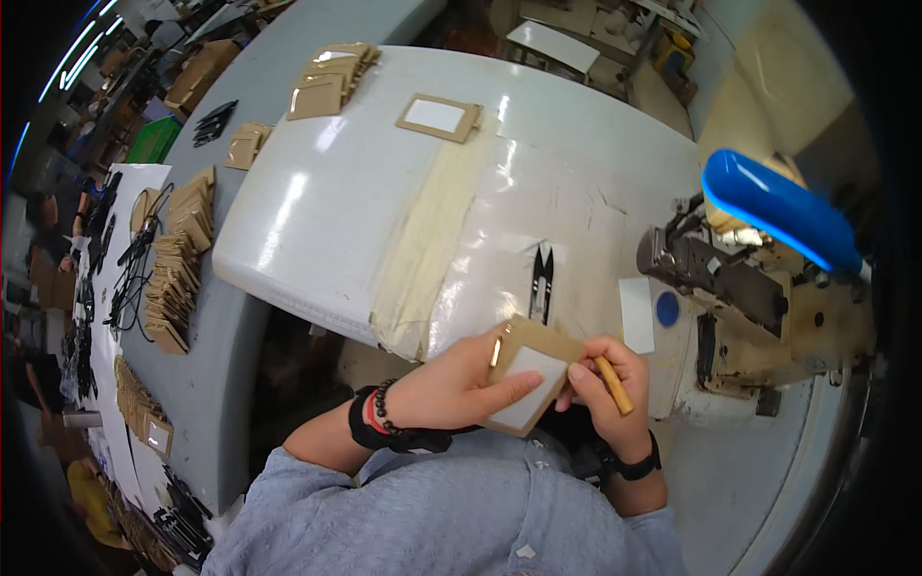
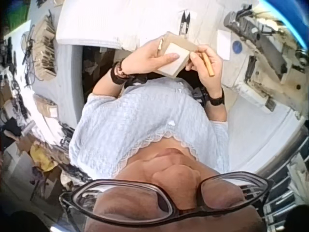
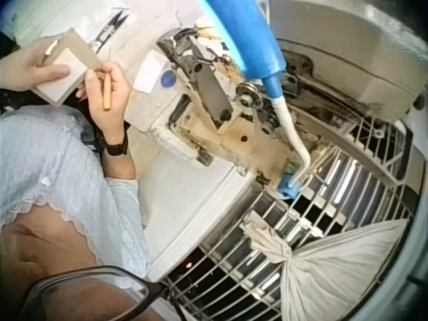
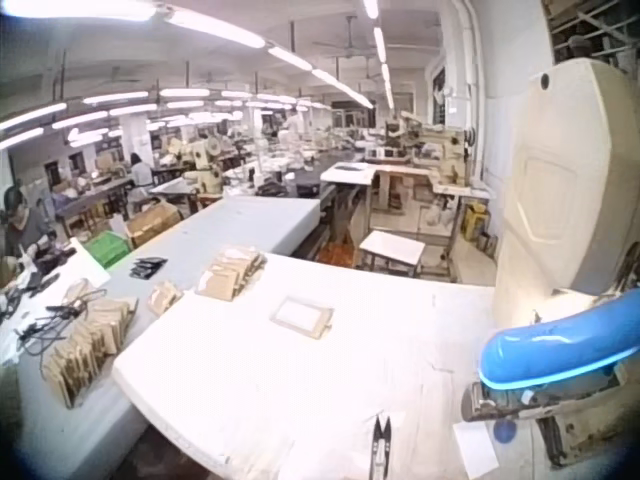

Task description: The person uses a small pointed tool to press down the edges of a white insert on a cardboard frame. They then use scissors to trim excess material from the frame's edge. Finally, the person inspects the finished frame and places it on a stack of completed items.

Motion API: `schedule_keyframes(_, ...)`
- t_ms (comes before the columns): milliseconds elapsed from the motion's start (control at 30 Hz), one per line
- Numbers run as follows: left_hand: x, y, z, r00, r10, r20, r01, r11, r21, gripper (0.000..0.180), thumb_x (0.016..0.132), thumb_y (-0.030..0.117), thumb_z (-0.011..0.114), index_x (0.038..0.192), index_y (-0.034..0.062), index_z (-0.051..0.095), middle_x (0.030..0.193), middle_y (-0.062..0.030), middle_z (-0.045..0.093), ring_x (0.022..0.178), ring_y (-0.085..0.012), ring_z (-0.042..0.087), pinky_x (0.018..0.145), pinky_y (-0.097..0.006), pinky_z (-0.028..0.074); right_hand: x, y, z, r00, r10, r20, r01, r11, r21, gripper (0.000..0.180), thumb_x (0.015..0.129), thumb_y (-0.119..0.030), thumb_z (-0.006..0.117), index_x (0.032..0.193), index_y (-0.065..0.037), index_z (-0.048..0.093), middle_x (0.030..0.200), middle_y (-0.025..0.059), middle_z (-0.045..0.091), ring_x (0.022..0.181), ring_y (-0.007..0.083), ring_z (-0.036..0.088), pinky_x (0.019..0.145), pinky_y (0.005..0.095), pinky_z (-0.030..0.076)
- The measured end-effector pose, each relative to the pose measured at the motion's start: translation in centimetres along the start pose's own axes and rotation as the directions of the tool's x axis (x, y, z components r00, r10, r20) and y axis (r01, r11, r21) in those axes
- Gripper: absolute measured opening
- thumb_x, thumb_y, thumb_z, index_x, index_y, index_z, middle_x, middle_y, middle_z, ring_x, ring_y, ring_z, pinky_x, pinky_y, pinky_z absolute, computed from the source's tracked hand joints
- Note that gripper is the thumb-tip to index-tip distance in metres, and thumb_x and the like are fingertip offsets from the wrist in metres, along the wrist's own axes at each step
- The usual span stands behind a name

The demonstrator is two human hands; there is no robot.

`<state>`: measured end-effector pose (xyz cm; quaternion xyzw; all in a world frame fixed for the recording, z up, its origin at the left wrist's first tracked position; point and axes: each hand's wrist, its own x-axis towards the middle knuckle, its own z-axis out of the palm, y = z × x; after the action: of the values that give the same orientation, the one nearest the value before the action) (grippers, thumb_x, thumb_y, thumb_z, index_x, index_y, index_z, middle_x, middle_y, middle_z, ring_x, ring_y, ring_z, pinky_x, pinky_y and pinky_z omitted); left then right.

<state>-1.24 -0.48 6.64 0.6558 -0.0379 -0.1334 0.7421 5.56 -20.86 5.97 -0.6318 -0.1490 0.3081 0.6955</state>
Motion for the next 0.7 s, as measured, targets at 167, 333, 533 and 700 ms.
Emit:
schedule_keyframes(167,0.2,-2.1,0.0,0.998,-0.040,0.048,0.040,0.999,-0.003,0.047,0.094,0.026,0.057,0.128,-0.0019,0.041,0.107,-0.0116,0.061,0.098,-0.0175,0.058,0.086,-0.032,0.047,-0.4,0.4,-0.3,0.999,-0.012,-0.050,0.010,0.999,-0.044,0.008,0.090,-0.002,0.056,0.094,0.005,0.054,0.072,0.0085,0.063,0.057,0.0110,0.060,0.053,0.0216,0.049)
schedule_keyframes(333,-1.0,-3.7,-1.5,0.979,-0.174,0.110,0.179,0.983,-0.034,0.043,0.098,0.031,0.051,0.125,-0.0005,0.043,0.095,-0.0069,0.061,0.073,-0.0072,0.060,0.066,-0.021,0.052,-0.2,-0.1,-0.3,0.982,-0.115,-0.149,0.099,0.989,-0.112,0.011,0.091,-0.007,0.056,0.093,0.004,0.055,0.072,0.0092,0.063,0.058,0.0112,0.060,0.056,0.0214,0.048)
schedule_keyframes(533,-5.2,-2.4,-7.0,0.935,-0.114,-0.335,0.145,0.987,0.067,0.033,0.091,0.028,0.063,0.104,-0.0019,0.060,0.077,-0.0007,0.061,0.067,-0.0048,0.056,0.062,-0.020,0.047,-0.7,1.1,-1.7,0.936,-0.283,-0.211,0.236,0.946,-0.224,0.023,0.098,-0.019,0.047,0.100,0.003,0.053,0.081,0.0153,0.067,0.058,0.0124,0.060,0.055,0.0227,0.046)
schedule_keyframes(700,-9.1,0.7,-14.1,0.643,0.170,-0.747,0.186,0.912,0.367,0.030,0.089,0.028,0.066,0.090,-0.0016,0.064,0.073,-0.0002,0.061,0.061,-0.0063,0.052,0.057,-0.023,0.044,-1.7,1.2,-4.3,0.852,-0.372,-0.368,0.335,0.928,-0.163,0.033,0.101,-0.030,0.039,0.103,0.001,0.049,0.081,0.0125,0.060,0.053,0.0121,0.053,0.055,0.0227,0.043)
